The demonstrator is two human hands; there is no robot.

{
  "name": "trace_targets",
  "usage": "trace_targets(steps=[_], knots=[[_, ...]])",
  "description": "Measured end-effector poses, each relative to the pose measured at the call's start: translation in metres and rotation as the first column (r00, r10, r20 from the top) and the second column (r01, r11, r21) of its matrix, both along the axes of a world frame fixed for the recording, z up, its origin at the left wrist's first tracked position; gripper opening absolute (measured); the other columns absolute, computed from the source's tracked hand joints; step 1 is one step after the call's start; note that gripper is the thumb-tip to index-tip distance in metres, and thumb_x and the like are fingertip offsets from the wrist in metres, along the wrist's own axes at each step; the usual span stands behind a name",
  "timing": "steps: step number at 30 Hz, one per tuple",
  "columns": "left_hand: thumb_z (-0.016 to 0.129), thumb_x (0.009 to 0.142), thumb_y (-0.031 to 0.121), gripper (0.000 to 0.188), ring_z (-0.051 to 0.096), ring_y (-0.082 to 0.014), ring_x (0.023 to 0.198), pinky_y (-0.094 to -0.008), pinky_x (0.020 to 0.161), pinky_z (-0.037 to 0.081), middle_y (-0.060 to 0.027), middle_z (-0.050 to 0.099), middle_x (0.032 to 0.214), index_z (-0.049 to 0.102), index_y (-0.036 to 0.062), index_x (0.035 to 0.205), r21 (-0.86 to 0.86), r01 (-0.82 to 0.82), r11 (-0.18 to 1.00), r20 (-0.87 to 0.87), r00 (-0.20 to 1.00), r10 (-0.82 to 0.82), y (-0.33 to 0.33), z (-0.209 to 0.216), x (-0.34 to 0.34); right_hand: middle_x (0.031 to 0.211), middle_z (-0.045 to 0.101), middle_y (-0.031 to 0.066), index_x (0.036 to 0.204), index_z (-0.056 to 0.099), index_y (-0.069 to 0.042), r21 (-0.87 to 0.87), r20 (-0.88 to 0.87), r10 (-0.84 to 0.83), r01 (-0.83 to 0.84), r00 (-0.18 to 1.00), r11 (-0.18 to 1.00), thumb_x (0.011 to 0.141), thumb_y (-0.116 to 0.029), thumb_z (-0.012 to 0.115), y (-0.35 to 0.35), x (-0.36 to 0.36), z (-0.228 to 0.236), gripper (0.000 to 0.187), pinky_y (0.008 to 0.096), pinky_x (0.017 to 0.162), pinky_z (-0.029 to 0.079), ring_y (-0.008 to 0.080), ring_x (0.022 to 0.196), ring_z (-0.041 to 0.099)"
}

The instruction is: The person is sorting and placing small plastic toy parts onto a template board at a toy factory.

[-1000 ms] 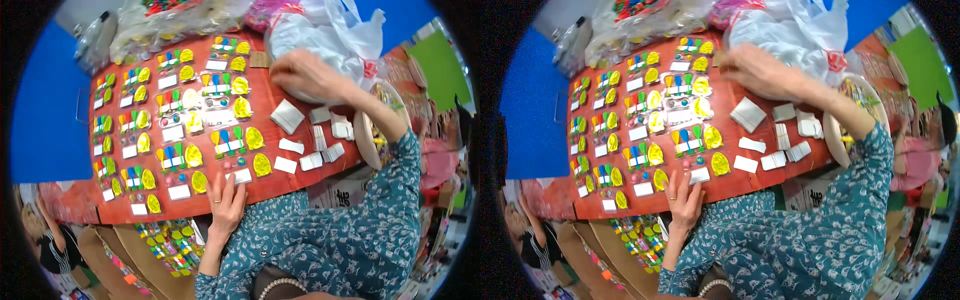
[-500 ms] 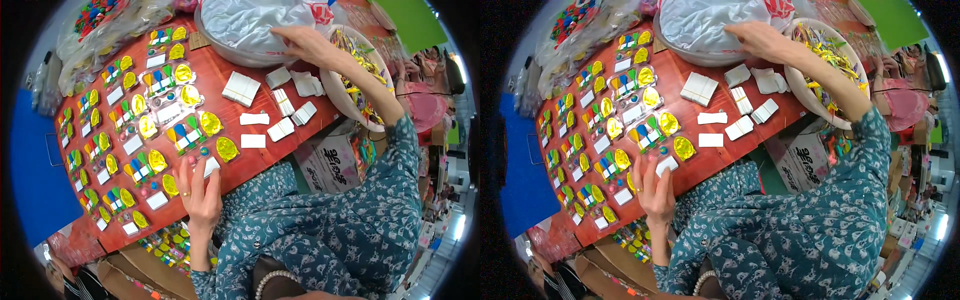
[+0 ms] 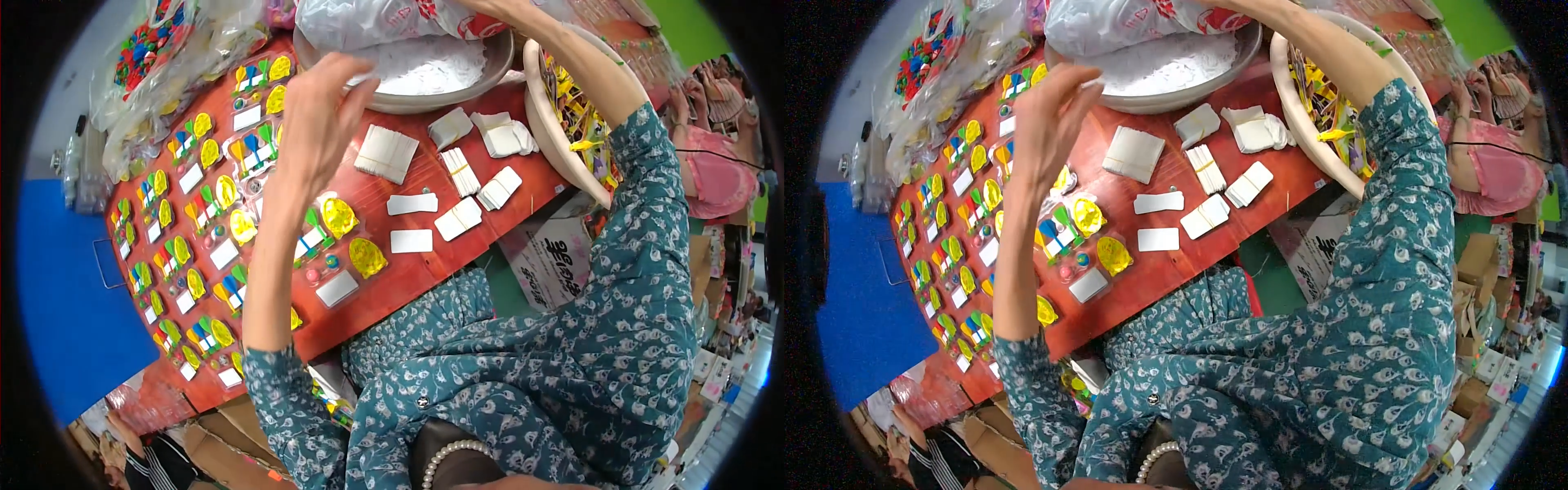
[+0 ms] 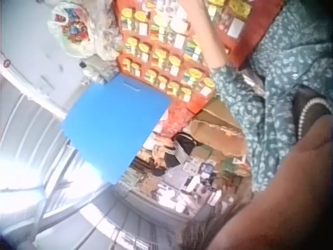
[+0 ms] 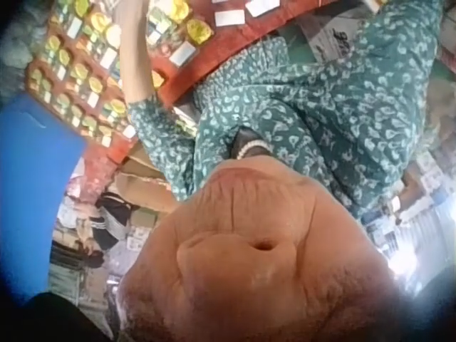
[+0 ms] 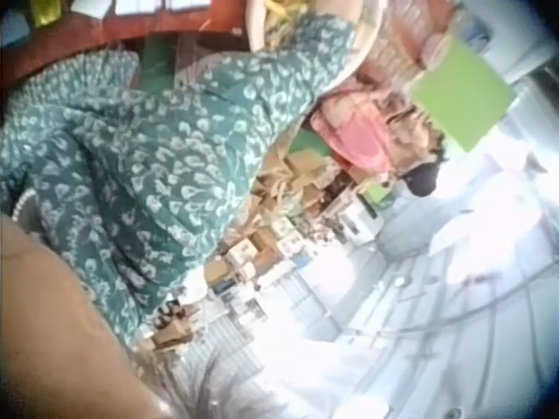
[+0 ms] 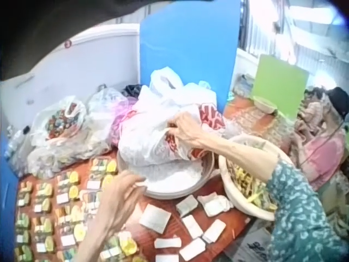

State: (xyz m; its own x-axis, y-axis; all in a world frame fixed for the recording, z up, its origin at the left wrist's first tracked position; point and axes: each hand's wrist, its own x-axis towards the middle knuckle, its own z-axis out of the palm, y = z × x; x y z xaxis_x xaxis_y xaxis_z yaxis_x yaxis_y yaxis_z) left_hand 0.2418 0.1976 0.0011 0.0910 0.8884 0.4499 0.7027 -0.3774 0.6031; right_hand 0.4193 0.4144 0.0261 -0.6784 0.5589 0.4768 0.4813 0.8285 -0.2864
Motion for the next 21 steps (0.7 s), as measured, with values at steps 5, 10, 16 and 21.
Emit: trace_targets(steps=[5,10,16,21], knots=[[0.060,0.081,0.017,0.027,0.059,-0.0330,0.091,-0.0415,0.077,0.047,-0.0172,0.060,0.104,0.060,0.0024,0.105,-0.291,-0.142,0.946,-0.558,0.828,-0.047,0.071,-0.033,0.005,0.064,0.062,0.0160,0.072,0.063,0.001,-0.181,-0.119,-0.088,0.066,0.989,0.981,0.074,-0.019,0.059,-0.002,-0.004,0.011,0.021,0.0361,0.057,0.046,0.0254,0.062,0.063],[0.061,0.079,0.043,0.070,0.044,-0.0348,0.121,-0.0383,0.102,0.035,-0.0212,0.043,0.133,0.038,0.0088,0.135,-0.397,-0.185,0.899,-0.559,0.826,-0.076,0.120,-0.077,0.004,0.062,0.062,0.0121,0.071,0.064,0.000,-0.208,-0.208,-0.105,0.061,0.972,0.976,0.073,-0.020,0.058,-0.003,-0.002,0.012,0.021,0.0326,0.056,0.046,0.0205,0.059,0.061],[0.058,0.080,0.046,0.070,0.042,-0.0331,0.123,-0.0370,0.102,0.034,-0.0188,0.043,0.133,0.038,0.0066,0.134,-0.497,0.018,0.868,-0.465,0.838,-0.284,0.132,-0.072,0.006,0.064,0.063,0.0130,0.073,0.065,0.001,-0.351,-0.262,-0.025,-0.072,0.965,0.934,0.071,-0.020,0.061,0.004,-0.001,0.004,0.021,0.0320,0.057,0.047,0.0192,0.060,0.061],[0.058,0.083,0.025,0.048,0.049,-0.0339,0.114,-0.0368,0.094,0.040,-0.0197,0.053,0.120,0.046,0.0043,0.125,-0.486,0.081,0.870,-0.494,0.796,-0.350,0.123,-0.059,0.012,0.065,0.065,0.0116,0.073,0.066,0.001,-0.296,-0.100,-0.138,0.102,0.985,0.950,0.073,-0.017,0.061,0.015,-0.002,-0.008,0.019,0.0312,0.056,0.047,0.0181,0.057,0.061]])
